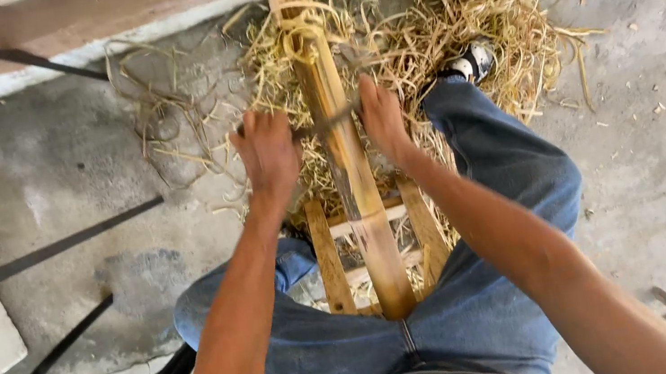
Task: The recorder uses a curved blade to shave or strip the outer layer of a bamboo pole.
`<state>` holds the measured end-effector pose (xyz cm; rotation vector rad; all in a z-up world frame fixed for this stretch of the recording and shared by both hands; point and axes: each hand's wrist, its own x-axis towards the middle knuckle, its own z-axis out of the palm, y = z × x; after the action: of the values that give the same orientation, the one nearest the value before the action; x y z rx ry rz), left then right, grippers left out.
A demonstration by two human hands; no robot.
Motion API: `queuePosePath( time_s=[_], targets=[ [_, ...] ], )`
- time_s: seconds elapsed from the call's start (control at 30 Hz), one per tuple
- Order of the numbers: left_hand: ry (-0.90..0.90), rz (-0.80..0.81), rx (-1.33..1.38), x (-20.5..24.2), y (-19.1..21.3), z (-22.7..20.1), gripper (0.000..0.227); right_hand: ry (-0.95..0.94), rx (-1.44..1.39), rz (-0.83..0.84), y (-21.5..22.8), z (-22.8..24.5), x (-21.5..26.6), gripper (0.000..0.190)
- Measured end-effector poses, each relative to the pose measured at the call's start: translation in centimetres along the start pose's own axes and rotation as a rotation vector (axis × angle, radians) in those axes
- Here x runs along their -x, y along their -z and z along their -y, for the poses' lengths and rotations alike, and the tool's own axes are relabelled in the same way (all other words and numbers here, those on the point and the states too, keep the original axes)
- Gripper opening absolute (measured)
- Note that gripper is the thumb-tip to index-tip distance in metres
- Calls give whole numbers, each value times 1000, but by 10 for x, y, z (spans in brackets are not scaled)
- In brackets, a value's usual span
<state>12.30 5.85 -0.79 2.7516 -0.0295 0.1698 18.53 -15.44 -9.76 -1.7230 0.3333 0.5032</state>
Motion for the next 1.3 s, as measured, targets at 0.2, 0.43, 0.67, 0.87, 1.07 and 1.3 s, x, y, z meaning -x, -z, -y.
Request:
queuePosePath(
  time_s=[0.2, 0.43, 0.67, 0.87, 1.07, 1.3],
  targets=[
    [-109, 100, 6, 108, 5, -28, 32, 36, 119, -40, 22, -60, 147, 56],
    [-67, 107, -39, -28, -20, 27, 25, 128, -36, -148, -12, -34, -22, 51],
    [-38, -59, -54, -93, -30, 38, 15, -40, -139, -54, -17, -2, -94, 36],
    [6, 136, 22, 39, -1, -4, 20, -71, -79, 45, 13, -26, 58, 47],
    [-117, 220, -15, 63, 8, -16, 28, -52, 11, -79, 11, -46, 127, 57],
    [-43, 281, -87, -71, 2, 26, 25, 28, -145, -224, -24, -12, -26, 48]
  ],
)
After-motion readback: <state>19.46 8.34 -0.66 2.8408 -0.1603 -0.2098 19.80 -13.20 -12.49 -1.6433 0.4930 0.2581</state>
